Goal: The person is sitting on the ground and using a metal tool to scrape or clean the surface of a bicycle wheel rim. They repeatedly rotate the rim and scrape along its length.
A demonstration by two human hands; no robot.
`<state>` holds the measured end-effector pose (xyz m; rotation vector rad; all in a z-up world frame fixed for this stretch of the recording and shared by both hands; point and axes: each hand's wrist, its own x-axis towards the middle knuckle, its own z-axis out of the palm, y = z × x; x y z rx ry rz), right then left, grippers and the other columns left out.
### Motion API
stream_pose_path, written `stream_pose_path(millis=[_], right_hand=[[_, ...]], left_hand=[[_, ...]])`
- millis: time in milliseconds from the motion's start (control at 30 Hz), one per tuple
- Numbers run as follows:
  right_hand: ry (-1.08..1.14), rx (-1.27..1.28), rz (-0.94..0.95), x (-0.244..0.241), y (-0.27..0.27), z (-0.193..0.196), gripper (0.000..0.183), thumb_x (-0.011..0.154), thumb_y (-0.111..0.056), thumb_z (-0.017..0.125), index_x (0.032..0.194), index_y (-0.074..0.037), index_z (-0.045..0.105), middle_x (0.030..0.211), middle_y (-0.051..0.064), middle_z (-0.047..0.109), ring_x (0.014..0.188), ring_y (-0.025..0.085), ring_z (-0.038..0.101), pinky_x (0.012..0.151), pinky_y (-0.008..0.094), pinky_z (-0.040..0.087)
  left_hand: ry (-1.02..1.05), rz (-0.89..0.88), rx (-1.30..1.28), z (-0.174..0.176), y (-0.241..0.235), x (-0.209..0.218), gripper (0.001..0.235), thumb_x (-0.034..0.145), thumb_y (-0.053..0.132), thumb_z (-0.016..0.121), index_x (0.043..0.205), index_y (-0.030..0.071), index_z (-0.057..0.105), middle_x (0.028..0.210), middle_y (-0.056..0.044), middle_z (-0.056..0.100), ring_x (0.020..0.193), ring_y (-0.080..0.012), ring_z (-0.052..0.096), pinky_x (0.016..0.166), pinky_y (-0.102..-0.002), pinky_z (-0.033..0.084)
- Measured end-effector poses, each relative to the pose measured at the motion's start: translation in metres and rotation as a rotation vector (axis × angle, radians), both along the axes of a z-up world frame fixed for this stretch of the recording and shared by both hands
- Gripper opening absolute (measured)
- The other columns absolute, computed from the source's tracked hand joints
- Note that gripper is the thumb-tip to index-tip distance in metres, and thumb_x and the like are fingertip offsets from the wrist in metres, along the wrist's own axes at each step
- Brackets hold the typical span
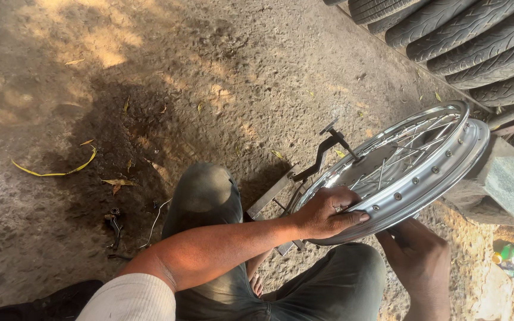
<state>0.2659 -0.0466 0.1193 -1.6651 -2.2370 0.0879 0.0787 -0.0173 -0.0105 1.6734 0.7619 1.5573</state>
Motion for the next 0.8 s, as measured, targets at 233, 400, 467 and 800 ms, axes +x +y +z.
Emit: stream_pose_path(millis=[233,400,467,800], right_hand=[[0.467,0.299,0.039,0.011,-0.012,-0.086,0.014,0.095,-0.012,0.082,0.093,-0.002,0.073,0.082,0.004,0.071,0.068,0.009,0.065,0.061,0.026,0.048],[0.719,0.126,-0.099,0.008,-0.011,-0.159,0.039,0.109,-0.024,0.058,0.078,-0.002,0.067,0.057,0.000,0.056,0.046,0.005,0.044,0.044,0.028,0.029],[0.729,0.085,-0.095,0.007,-0.010,-0.166,0.047,0.112,-0.030,0.051,0.075,-0.004,0.063,0.054,-0.002,0.052,0.046,0.005,0.042,0.044,0.028,0.029],[0.562,0.314,-0.162,-0.003,-0.029,-0.095,0.018,0.099,-0.015,0.073,0.095,0.001,0.067,0.087,0.011,0.069,0.081,0.015,0.065,0.074,0.032,0.051]], left_hand=[[-0.005,0.003,-0.014,-0.008,0.000,0.004,0.033,0.101,0.037,0.068,0.099,0.004,0.073,0.092,-0.010,0.071,0.084,-0.0193,0.069,0.074,-0.034,0.056],[-0.082,-0.040,-0.025,-0.022,0.005,0.014,0.032,0.105,0.038,0.064,0.106,0.008,0.073,0.100,-0.011,0.071,0.087,-0.0181,0.070,0.079,-0.033,0.060],[-0.026,-0.022,-0.031,-0.019,0.007,0.013,0.031,0.104,0.037,0.065,0.104,0.007,0.074,0.096,-0.010,0.071,0.087,-0.0198,0.070,0.078,-0.034,0.059],[-0.113,-0.269,-0.044,0.019,0.000,-0.014,0.036,0.102,0.030,0.068,0.125,0.002,0.064,0.116,-0.010,0.073,0.111,-0.0217,0.069,0.100,-0.037,0.055]])
